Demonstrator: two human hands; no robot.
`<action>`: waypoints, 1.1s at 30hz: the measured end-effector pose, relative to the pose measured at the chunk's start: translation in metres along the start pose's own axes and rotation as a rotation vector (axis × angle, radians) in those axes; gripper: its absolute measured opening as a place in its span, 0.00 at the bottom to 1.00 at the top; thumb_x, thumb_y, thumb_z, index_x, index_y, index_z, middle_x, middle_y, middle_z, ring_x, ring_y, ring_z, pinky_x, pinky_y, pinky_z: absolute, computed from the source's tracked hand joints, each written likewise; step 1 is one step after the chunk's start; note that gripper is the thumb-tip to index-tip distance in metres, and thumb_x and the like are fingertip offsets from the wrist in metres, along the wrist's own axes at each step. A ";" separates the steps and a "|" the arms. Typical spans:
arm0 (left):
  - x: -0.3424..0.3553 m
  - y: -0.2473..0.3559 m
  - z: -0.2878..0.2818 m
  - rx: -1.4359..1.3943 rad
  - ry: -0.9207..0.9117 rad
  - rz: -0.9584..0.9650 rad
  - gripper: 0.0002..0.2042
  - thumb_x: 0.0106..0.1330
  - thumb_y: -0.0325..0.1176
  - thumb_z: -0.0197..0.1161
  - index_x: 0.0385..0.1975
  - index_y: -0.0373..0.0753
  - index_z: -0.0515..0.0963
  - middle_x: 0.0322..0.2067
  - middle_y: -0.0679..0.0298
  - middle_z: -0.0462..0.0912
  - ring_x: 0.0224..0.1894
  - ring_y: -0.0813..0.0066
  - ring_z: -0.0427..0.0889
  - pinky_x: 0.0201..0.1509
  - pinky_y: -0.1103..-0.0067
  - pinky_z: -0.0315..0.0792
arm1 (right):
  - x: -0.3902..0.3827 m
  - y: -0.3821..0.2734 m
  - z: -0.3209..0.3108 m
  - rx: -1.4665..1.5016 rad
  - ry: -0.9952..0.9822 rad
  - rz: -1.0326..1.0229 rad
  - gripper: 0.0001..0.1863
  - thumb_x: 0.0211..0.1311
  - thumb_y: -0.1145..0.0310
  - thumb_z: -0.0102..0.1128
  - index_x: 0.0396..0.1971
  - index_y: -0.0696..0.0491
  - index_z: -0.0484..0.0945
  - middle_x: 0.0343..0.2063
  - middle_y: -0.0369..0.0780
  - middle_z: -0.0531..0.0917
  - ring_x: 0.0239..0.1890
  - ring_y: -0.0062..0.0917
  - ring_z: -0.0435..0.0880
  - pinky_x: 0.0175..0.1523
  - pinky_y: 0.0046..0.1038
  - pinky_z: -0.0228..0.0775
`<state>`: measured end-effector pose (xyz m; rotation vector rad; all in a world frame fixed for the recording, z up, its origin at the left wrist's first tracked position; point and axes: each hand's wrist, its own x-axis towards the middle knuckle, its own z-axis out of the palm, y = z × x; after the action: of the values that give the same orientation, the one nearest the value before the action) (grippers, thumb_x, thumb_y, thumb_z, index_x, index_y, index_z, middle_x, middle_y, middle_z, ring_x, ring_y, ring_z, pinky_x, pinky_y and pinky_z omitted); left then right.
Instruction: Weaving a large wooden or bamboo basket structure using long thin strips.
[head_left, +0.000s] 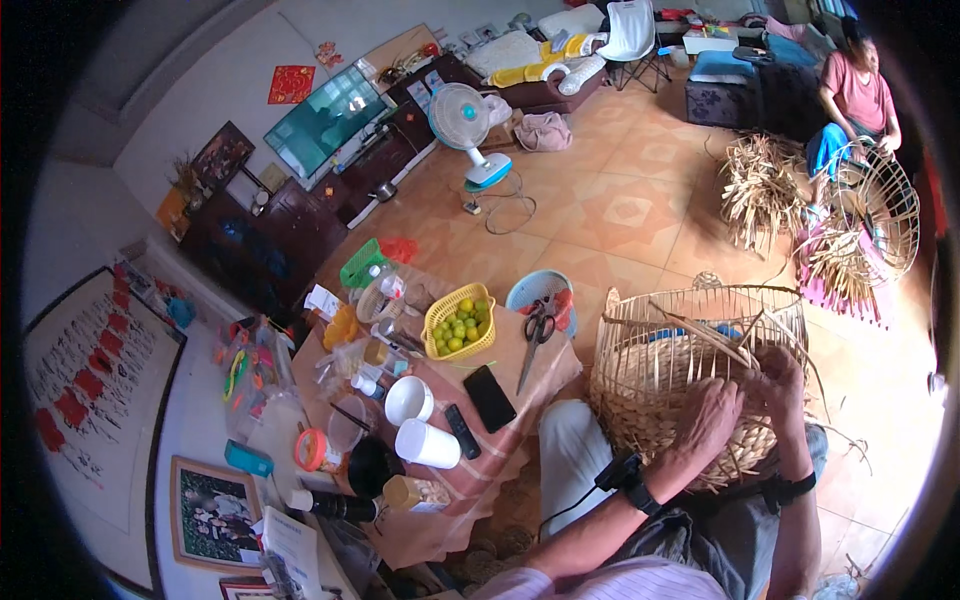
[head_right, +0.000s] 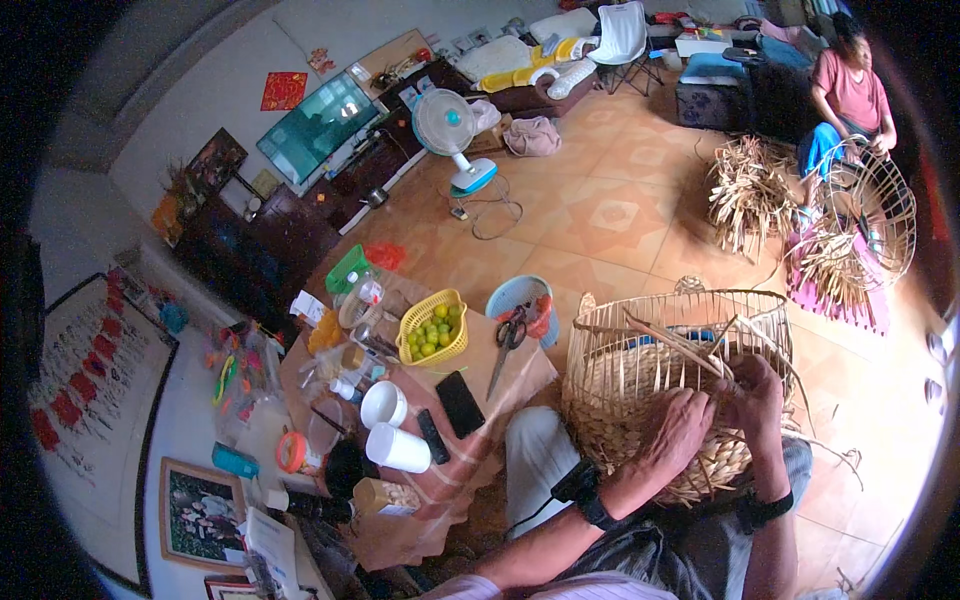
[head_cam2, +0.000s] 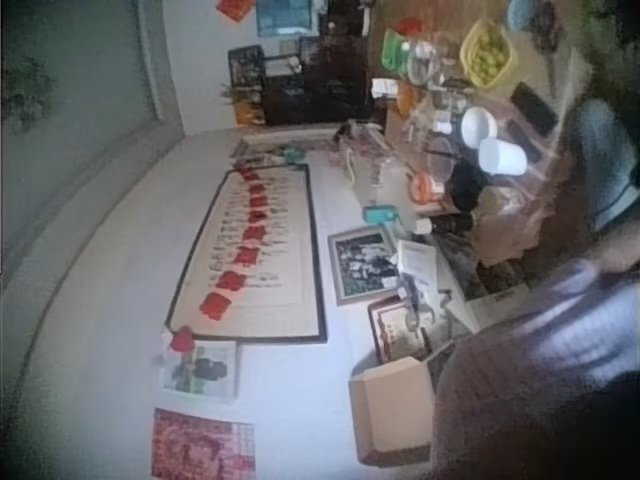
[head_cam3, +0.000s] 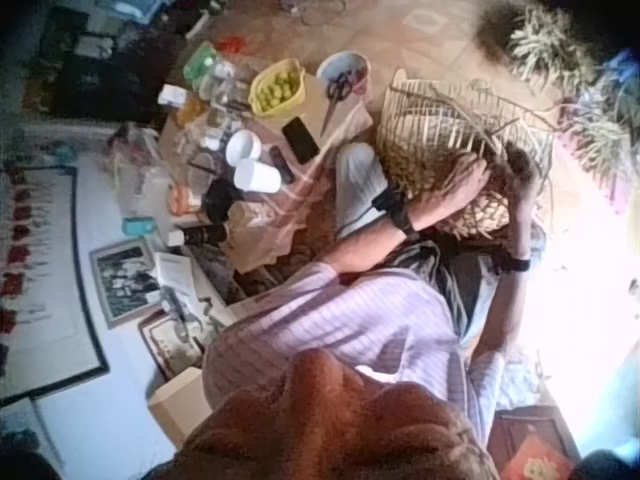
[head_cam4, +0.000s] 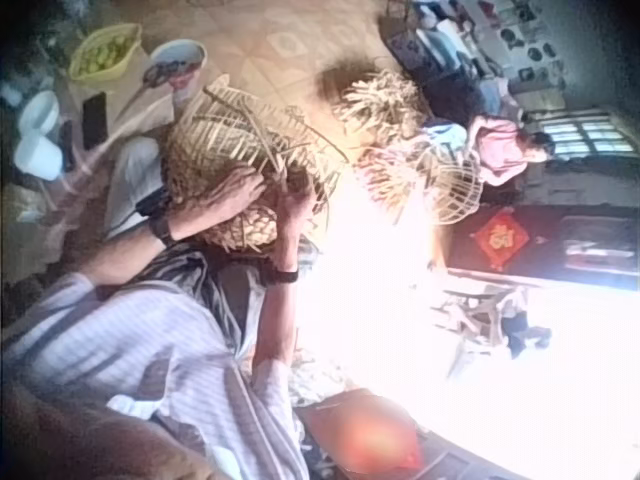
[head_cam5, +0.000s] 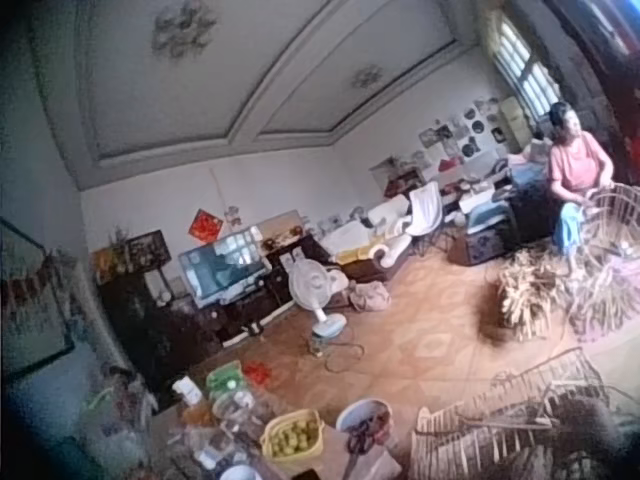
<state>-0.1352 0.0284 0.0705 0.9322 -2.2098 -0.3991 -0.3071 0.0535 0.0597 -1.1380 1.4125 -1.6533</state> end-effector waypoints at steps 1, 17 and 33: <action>0.000 -0.003 0.002 0.023 0.011 0.006 0.08 0.70 0.30 0.63 0.30 0.36 0.74 0.28 0.50 0.76 0.34 0.49 0.77 0.41 0.59 0.72 | -0.004 -0.017 0.005 0.143 0.009 0.155 0.17 0.57 0.77 0.78 0.43 0.56 0.79 0.32 0.32 0.84 0.30 0.14 0.80 0.30 0.18 0.71; 0.004 0.008 -0.010 0.021 0.105 -0.015 0.12 0.68 0.36 0.68 0.29 0.39 0.73 0.28 0.55 0.76 0.35 0.53 0.76 0.43 0.60 0.70 | -0.049 -0.003 -0.006 0.197 0.272 0.331 0.16 0.55 0.76 0.80 0.39 0.54 0.79 0.27 0.32 0.86 0.24 0.13 0.79 0.28 0.16 0.67; 0.005 0.002 -0.027 -0.207 0.007 -0.129 0.06 0.64 0.31 0.72 0.37 0.40 0.84 0.23 0.63 0.80 0.28 0.64 0.80 0.34 0.69 0.72 | -0.090 -0.033 0.010 0.491 0.285 0.533 0.17 0.61 0.77 0.75 0.45 0.53 0.76 0.21 0.28 0.79 0.17 0.10 0.72 0.20 0.15 0.57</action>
<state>-0.1198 0.0255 0.0931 0.9628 -2.0620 -0.6700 -0.2610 0.1364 0.0759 -0.2272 1.2295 -1.6640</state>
